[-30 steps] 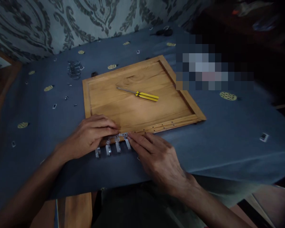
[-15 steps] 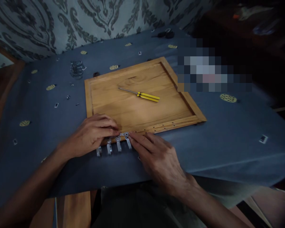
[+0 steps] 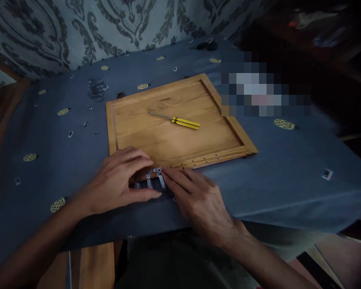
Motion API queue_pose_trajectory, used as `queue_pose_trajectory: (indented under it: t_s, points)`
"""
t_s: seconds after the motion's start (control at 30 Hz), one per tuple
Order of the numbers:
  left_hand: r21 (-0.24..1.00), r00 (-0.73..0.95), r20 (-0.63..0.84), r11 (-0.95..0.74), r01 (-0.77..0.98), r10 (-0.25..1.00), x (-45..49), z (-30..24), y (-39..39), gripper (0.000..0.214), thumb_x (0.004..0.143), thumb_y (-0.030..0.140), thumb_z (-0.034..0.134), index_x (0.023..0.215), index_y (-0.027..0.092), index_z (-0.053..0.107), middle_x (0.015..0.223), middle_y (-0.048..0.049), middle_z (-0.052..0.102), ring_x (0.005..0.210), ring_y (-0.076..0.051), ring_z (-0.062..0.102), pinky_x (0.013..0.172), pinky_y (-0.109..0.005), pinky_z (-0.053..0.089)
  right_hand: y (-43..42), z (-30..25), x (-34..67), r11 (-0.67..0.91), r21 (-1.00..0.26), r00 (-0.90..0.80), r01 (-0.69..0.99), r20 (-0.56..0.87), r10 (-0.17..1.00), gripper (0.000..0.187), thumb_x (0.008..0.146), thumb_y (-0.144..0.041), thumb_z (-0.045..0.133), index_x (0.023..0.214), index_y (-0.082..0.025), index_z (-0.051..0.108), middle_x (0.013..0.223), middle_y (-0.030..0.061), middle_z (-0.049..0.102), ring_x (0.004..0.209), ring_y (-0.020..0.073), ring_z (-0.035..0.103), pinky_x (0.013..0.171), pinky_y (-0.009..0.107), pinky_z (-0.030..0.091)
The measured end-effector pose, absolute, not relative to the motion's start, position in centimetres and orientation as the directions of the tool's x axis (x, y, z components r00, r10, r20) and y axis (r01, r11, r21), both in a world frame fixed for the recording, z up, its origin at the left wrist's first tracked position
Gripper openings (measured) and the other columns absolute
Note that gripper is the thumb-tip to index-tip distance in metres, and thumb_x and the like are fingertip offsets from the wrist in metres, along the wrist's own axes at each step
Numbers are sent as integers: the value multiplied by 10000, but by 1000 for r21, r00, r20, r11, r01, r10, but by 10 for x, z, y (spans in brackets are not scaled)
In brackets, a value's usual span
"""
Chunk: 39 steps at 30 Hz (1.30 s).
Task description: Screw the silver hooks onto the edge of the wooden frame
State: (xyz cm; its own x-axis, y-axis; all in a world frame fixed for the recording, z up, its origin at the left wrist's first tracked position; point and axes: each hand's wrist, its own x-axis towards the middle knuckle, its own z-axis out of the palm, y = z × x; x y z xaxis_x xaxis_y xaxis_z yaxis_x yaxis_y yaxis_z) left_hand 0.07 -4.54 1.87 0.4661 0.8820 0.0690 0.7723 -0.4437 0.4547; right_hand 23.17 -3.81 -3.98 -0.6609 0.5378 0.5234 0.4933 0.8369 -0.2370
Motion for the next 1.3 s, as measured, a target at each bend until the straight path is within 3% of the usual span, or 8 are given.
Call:
queue_pose_trajectory:
  t_s: [0.17, 0.27, 0.9, 1.3]
  points:
    - [278, 448, 83, -453, 847, 890, 14, 11, -52, 425, 829, 494, 855, 1060, 174, 697, 1082, -73, 746, 1014, -296, 694, 892, -477, 560, -38, -40, 232, 835, -240, -662, 495, 517, 542, 343, 944, 13, 496, 1157, -73, 750, 1196, 82, 822, 907, 263, 730, 715, 399, 637]
    - [242, 418, 101, -430, 870, 903, 19, 7, -54, 385, 830, 449, 862, 1033, 172, 688, 1067, -72, 750, 996, -292, 692, 881, -478, 564, -38, -40, 232, 835, -254, -659, 489, 520, 544, 327, 945, 9, 515, 1162, -64, 749, 1195, 89, 820, 905, 267, 730, 714, 410, 645]
    - [220, 376, 168, -407, 887, 911, 25, 2, -56, 331, 786, 396, 895, 930, 191, 678, 991, -66, 750, 915, -286, 693, 788, -459, 565, -38, -38, 232, 841, -258, -666, 475, 518, 536, 350, 940, 26, 491, 1157, -56, 754, 1191, 102, 822, 913, 271, 742, 711, 410, 661]
    - [296, 394, 173, -429, 853, 903, 24, 2, -55, 234, 845, 349, 839, 904, 202, 667, 964, -46, 741, 890, -256, 701, 829, -468, 540, -36, -36, 232, 844, -273, -672, 461, 514, 533, 356, 944, 26, 482, 1172, -62, 741, 1154, 104, 828, 904, 250, 739, 719, 385, 659]
